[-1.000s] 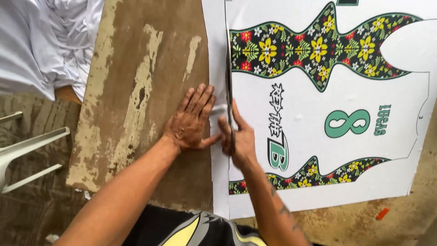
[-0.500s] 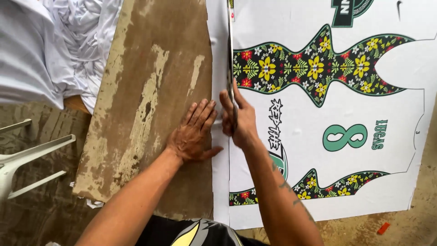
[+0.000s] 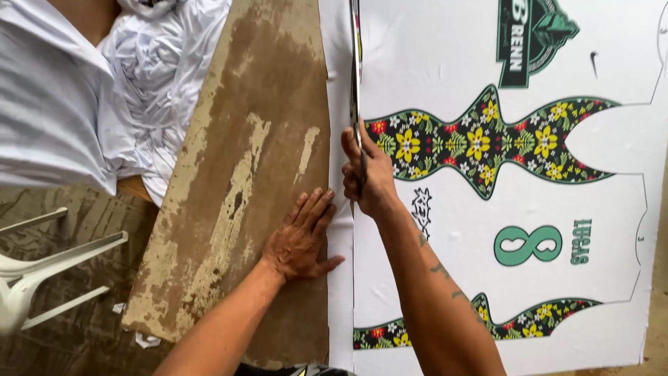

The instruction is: The person uses shears to cut a large piece of white fabric with a printed jersey design, separating the front and back panels. They then fold the fabric, use a ruler and chalk to mark lines, and cut along the marked lines to create smaller fabric pieces.

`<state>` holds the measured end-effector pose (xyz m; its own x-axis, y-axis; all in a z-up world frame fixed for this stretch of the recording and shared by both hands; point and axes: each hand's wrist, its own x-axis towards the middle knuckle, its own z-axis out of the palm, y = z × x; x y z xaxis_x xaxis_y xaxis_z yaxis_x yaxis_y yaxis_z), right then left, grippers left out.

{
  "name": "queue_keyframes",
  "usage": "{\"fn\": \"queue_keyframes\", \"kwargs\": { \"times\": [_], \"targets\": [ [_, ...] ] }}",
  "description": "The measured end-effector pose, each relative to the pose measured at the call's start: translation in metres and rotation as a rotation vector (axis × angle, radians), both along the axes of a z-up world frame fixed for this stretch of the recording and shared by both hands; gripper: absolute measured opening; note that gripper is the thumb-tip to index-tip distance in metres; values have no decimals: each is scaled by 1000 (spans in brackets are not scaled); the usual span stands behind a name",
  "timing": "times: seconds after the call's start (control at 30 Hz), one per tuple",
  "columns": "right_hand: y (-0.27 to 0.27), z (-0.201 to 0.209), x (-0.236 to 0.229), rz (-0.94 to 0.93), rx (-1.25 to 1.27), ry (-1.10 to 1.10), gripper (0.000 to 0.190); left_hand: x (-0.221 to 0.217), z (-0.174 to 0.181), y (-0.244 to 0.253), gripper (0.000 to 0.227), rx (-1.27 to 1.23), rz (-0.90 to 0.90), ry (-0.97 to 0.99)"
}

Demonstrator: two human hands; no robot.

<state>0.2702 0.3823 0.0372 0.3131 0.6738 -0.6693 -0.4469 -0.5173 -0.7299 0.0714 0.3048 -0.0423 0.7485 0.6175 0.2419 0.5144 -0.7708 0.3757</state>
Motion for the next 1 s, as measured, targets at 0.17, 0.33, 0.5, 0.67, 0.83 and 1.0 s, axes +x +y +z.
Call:
{"fn": "queue_keyframes", "kwargs": {
  "times": [0.17, 0.33, 0.5, 0.67, 0.83, 1.0],
  "targets": [
    [3, 12, 0, 13, -31, 0, 89, -1, 0, -2, 104, -19, -6, 6],
    [37, 13, 8, 11, -42, 15, 101, -2, -1, 1, 101, -18, -5, 15],
    [61, 2, 17, 29, 3, 2, 97, -1, -2, -1, 99, -6, -3, -2],
    [73, 9, 22, 36, -22, 4, 101, -1, 2, 3, 96, -4, -1, 20],
    [111, 50, 28, 84, -110, 70, 131, -8, 4, 7, 108, -68, -102, 18],
    [121, 26, 39, 99, -55, 121, 103, -7, 5, 9, 105, -62, -106, 1]
  ]
}}
